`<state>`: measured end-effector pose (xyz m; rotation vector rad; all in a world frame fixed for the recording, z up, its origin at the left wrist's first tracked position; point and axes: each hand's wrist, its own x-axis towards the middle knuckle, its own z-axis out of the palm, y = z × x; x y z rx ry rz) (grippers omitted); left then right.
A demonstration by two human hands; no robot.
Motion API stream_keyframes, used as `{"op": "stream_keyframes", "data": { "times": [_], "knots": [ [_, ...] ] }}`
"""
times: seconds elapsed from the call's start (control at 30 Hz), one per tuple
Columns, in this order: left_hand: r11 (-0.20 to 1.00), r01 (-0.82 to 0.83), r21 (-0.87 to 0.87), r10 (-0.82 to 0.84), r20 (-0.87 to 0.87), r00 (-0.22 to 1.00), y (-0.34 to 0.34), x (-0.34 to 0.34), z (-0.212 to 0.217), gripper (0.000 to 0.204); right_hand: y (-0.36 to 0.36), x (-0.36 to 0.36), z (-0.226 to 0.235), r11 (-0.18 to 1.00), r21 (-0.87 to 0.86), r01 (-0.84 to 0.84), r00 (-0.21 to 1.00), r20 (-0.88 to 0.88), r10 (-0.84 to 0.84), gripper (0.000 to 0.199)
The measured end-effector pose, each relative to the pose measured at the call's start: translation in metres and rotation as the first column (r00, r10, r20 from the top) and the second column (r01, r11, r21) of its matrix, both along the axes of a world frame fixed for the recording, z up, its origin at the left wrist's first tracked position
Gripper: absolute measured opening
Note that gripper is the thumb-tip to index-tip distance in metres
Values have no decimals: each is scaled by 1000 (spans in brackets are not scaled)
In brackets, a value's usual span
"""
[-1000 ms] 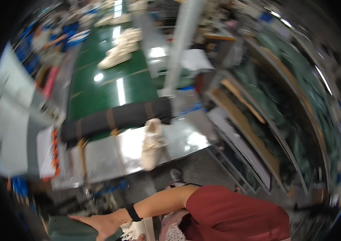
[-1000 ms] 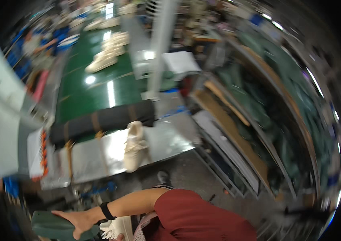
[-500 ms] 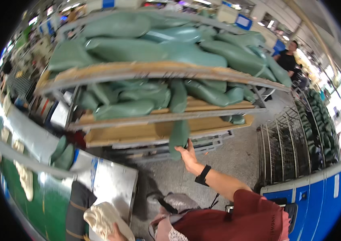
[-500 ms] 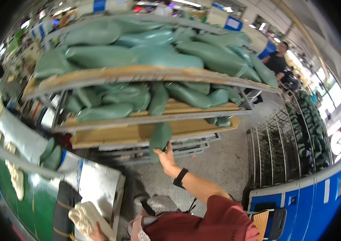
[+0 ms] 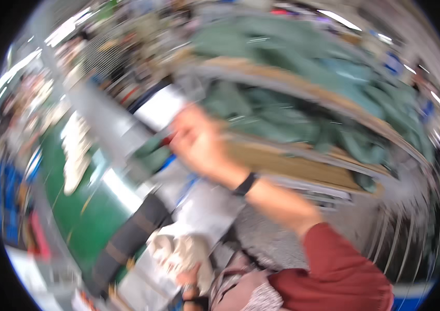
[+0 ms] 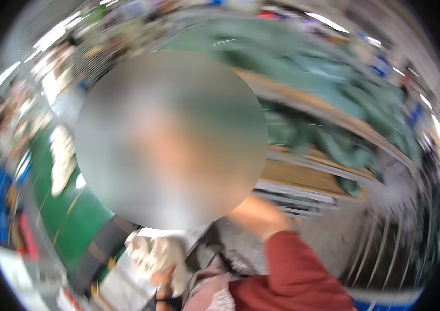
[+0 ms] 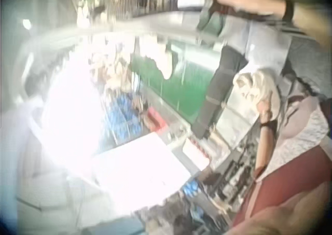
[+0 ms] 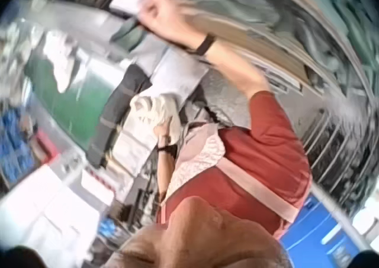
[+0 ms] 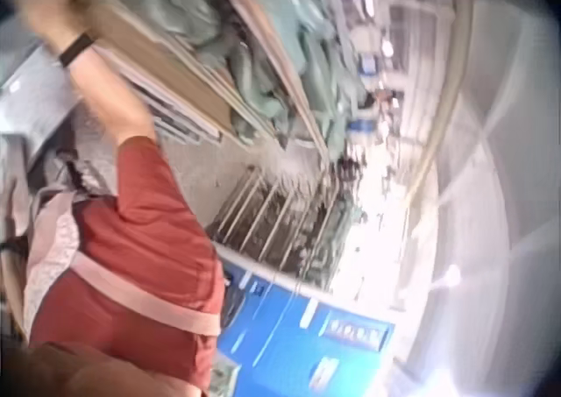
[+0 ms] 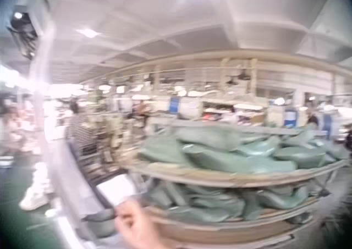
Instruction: Assembling sneakers by using a press machine to attach soles to uppers on a factory line.
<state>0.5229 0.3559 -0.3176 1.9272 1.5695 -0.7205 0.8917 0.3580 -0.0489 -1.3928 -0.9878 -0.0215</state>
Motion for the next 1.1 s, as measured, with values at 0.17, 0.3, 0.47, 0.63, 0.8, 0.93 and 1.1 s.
{"op": "stream_keyframes", "data": {
  "times": [0.17,0.3,0.47,0.63,0.8,0.93,1.1],
  "knots": [
    [906,-233,354,14,524,852,-2,-29,49,110,108,16,98,975,138,172,932,297,-206,81],
    [951,-162,263,16,481,876,41,-84,70,108,190,2,144,988,119,-95,995,40,90,89],
    [925,-54,377,-168,530,831,74,-97,72,96,249,-50,183,961,246,-128,984,152,92,24],
    [965,35,262,-163,485,859,73,-69,52,100,269,-37,165,905,409,-115,983,180,44,28],
    [948,258,186,-313,401,861,94,-62,76,99,261,-47,162,931,363,-30,987,156,-29,29],
    [917,396,37,-385,337,859,123,-54,83,86,261,-55,164,938,344,28,992,106,-69,30],
    [879,477,-33,-444,312,840,137,-54,91,69,262,-60,167,934,355,45,990,112,-90,32]
  ]
}}
